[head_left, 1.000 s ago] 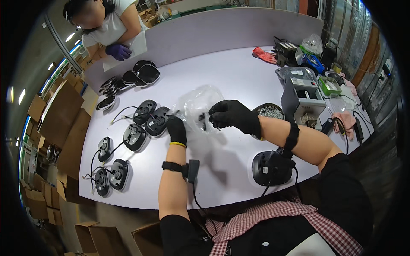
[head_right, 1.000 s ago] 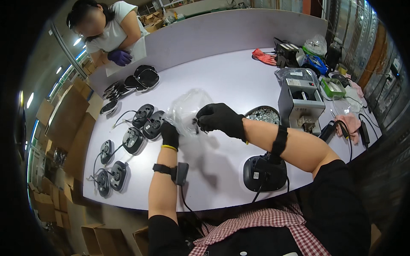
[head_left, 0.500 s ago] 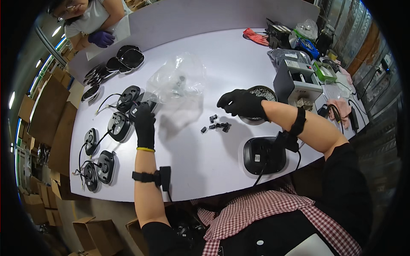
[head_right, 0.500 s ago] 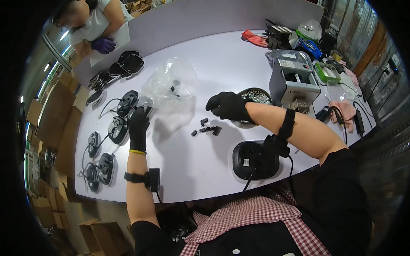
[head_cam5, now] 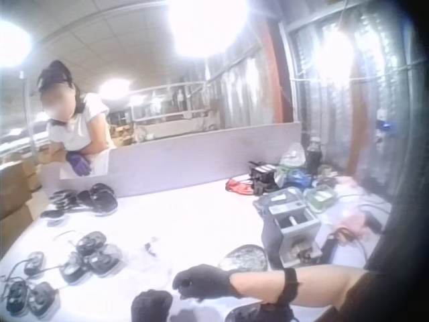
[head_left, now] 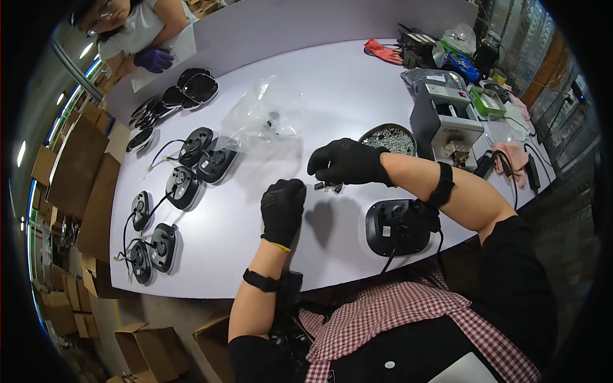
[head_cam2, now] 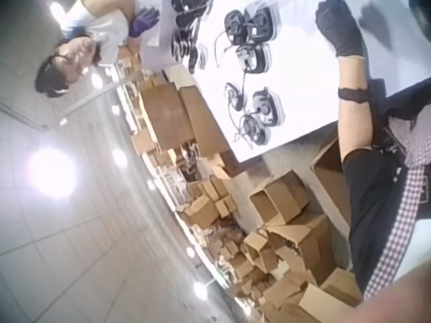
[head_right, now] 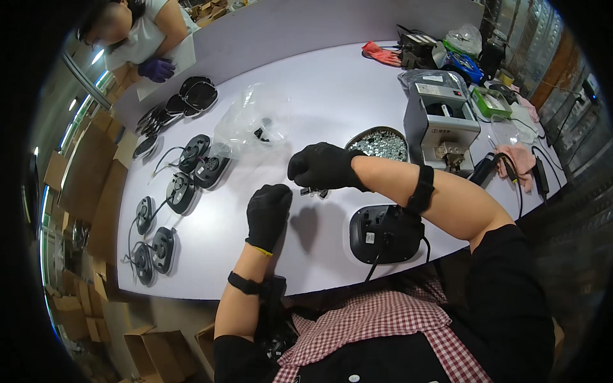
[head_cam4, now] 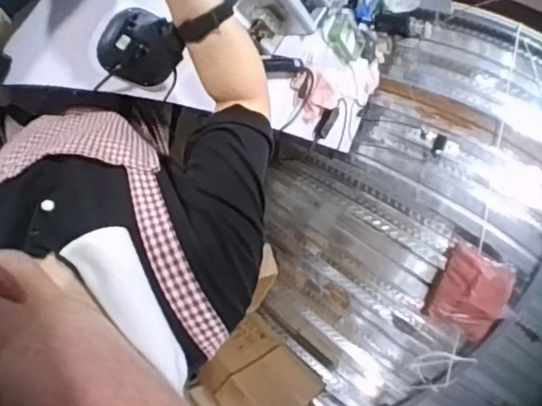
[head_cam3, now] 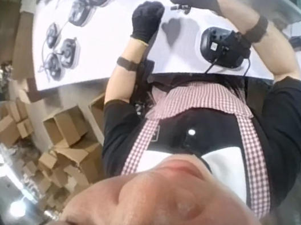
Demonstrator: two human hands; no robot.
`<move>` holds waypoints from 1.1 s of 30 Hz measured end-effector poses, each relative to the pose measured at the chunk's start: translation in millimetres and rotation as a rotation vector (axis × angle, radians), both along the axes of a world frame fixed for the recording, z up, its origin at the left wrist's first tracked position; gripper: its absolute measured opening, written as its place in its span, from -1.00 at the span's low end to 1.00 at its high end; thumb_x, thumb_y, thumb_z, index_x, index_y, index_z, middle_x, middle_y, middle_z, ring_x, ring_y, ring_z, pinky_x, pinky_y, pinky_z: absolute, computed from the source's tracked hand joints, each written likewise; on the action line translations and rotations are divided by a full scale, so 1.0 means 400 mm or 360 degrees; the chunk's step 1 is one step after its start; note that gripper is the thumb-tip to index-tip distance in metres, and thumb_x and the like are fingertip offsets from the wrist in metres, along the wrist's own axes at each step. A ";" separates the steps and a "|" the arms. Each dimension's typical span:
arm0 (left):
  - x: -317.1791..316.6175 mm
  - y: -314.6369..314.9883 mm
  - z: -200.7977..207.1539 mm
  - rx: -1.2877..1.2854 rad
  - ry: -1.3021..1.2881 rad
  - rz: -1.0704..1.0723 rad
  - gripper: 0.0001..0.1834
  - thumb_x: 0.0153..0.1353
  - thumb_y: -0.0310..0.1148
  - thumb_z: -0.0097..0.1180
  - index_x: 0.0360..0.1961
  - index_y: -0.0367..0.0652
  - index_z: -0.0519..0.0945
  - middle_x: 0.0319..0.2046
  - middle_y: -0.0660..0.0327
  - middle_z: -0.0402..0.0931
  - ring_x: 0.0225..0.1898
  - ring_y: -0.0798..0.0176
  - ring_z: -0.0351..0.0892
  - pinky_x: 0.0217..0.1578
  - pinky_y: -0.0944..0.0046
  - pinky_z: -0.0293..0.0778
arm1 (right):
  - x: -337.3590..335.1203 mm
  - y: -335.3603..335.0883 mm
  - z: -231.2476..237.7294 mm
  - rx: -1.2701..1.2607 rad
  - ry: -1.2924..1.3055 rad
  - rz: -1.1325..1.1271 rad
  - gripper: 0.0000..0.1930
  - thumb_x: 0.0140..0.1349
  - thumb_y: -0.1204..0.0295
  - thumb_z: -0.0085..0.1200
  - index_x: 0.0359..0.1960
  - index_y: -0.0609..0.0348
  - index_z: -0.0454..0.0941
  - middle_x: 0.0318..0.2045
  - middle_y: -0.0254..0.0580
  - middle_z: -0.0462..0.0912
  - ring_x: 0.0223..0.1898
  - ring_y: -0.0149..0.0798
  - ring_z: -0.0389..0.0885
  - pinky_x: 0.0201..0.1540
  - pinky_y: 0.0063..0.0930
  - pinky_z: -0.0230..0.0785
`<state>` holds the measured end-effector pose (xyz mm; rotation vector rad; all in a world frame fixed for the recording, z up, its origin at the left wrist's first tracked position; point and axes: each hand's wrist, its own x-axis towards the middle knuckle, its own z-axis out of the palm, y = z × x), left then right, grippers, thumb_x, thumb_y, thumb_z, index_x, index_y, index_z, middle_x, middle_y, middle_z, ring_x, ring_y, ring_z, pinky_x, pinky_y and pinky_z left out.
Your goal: Assemble electronic housing by placing components and driving screws with an electric screwdriver.
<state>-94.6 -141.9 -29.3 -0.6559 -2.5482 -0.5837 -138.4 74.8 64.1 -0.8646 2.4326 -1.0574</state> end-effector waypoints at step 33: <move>0.298 0.299 0.143 0.0486 -0.0581 -0.0358 -0.59 -0.12 -0.34 0.44 -0.26 -0.22 0.53 -0.38 0.16 0.53 -0.29 0.18 0.52 -0.24 0.21 0.41 | 0.380 0.345 -0.030 -0.1345 -0.0306 -0.0961 -0.72 0.15 0.54 0.24 -0.08 0.29 0.56 -0.27 -0.24 0.66 -0.22 -0.44 0.61 -0.10 -0.55 0.49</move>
